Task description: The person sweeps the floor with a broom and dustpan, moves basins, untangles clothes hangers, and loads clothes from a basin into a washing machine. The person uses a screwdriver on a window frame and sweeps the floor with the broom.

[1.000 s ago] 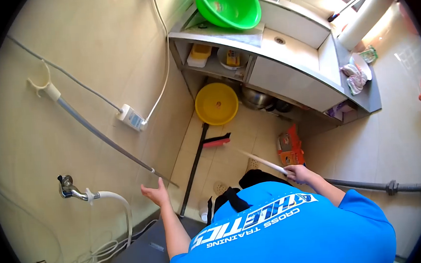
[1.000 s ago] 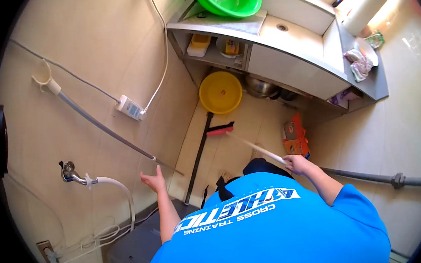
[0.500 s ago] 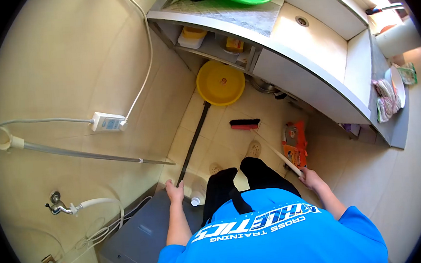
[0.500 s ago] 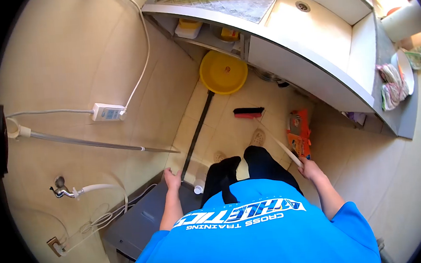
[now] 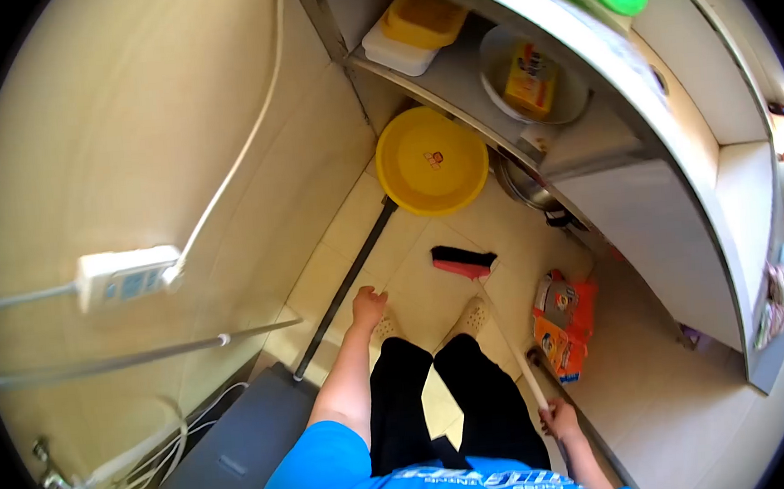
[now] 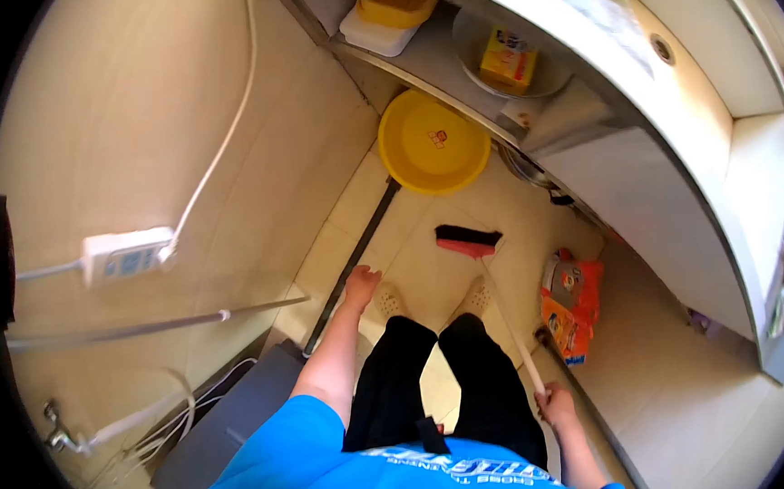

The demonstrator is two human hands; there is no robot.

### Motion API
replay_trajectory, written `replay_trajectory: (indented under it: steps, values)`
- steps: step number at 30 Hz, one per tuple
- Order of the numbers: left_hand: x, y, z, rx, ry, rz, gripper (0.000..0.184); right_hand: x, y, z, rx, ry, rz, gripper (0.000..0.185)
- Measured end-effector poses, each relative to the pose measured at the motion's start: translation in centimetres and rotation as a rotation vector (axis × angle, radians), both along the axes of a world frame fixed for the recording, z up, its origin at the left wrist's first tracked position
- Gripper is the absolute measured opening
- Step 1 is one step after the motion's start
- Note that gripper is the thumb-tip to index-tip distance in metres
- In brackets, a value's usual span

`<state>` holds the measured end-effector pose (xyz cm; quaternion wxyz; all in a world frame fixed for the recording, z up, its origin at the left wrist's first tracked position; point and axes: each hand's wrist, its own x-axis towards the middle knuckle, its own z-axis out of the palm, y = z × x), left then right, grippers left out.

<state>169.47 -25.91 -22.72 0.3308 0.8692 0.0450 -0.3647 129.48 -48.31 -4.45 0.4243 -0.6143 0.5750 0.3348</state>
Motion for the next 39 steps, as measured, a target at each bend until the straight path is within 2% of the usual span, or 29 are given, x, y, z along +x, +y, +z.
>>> replay_trajectory:
  steps: [4,7,10,11,12,13,14,16,18,19,20,22,23,25,28,30,33,36,38,39]
  values:
    - [3.5,-6.7,-6.3,-0.232,0.143,0.062,0.052,0.3,0.5,-3.1,0.002,0.019,0.031,0.028]
    - [6.0,-10.1,-11.7,-0.285,0.223,0.094,0.055,0.6,0.0,-4.8,0.023,0.068,0.067,0.028]
    - [8.0,-13.3,-14.2,-0.349,0.462,0.312,0.065,-0.6,-0.8,-5.5,0.01,0.077,0.061,0.029]
    - [8.3,-14.1,-15.9,-0.367,0.474,0.312,0.065,-2.1,-1.1,-6.3,-0.026,0.058,0.033,0.027]
    - [8.4,-14.6,-17.9,-0.446,0.484,0.411,0.066,-1.0,-1.5,-6.0,-0.043,0.069,0.033,0.027]
    - [8.6,-15.2,-19.9,-0.523,0.494,0.509,0.067,1.2,-1.8,-4.9,-0.091,0.092,0.098,0.027]
    - [8.7,-15.8,-21.5,-0.536,0.51,0.506,0.067,2.2,-2.1,-4.4,-0.137,0.117,0.161,0.027]
    - [9.1,-16.9,-23.7,-0.595,0.548,0.763,0.064,1.4,-2.6,-5.0,-0.18,0.07,0.062,0.028]
    - [9.5,-17.5,-25.2,-0.714,0.569,0.757,0.061,1.1,-3.1,-5.1,-0.216,0.134,0.187,0.029]
    - [9.7,-17.7,-25.5,-0.818,0.57,0.752,0.059,0.9,-3.4,-5.4,-0.224,0.141,0.187,0.029]
    - [9.8,-18.1,-25.8,-0.819,0.578,0.753,0.059,0.4,-3.5,-5.7,-0.22,0.092,0.199,0.029]
    - [10.0,-18.4,-26.4,-0.913,0.576,0.825,0.046,0.4,-3.4,-5.7,-0.208,0.042,0.205,0.03]
    - [9.9,-18.3,-26.4,-0.908,0.578,0.818,0.046,0.4,-3.2,-5.6,-0.216,0.072,0.165,0.03]
    - [9.8,-18.2,-24.6,-0.901,0.626,0.877,0.029,-0.7,-2.9,-6.0,-0.256,0.062,0.131,0.031]
    - [8.6,-16.8,-20.7,-0.918,0.547,0.92,0.025,-1.7,-2.8,-6.0,-0.229,0.08,0.186,0.03]
    - [5.8,-12.6,-20.7,-0.965,0.477,1.02,0.037,-1.2,-2.4,-5.1,-0.161,0.129,0.11,0.025]
    - [0.8,-4.6,-17.1,-0.907,0.418,1.084,0.042,-0.5,-1.9,-4.3,-0.247,0.167,0.18,0.024]
    - [-2.6,2.0,-10.6,-0.806,0.459,1.122,0.044,-0.7,-1.3,-4.0,-0.327,0.04,0.066,0.029]
    - [-4.3,4.9,-7.1,-0.804,0.478,1.133,0.044,1.9,-1.7,-4.8,-0.366,-0.095,0.186,0.028]
    - [-5.3,6.2,-5.8,-0.811,0.473,1.163,0.044,3.2,-2.1,-5.7,-0.329,-0.14,0.145,0.027]
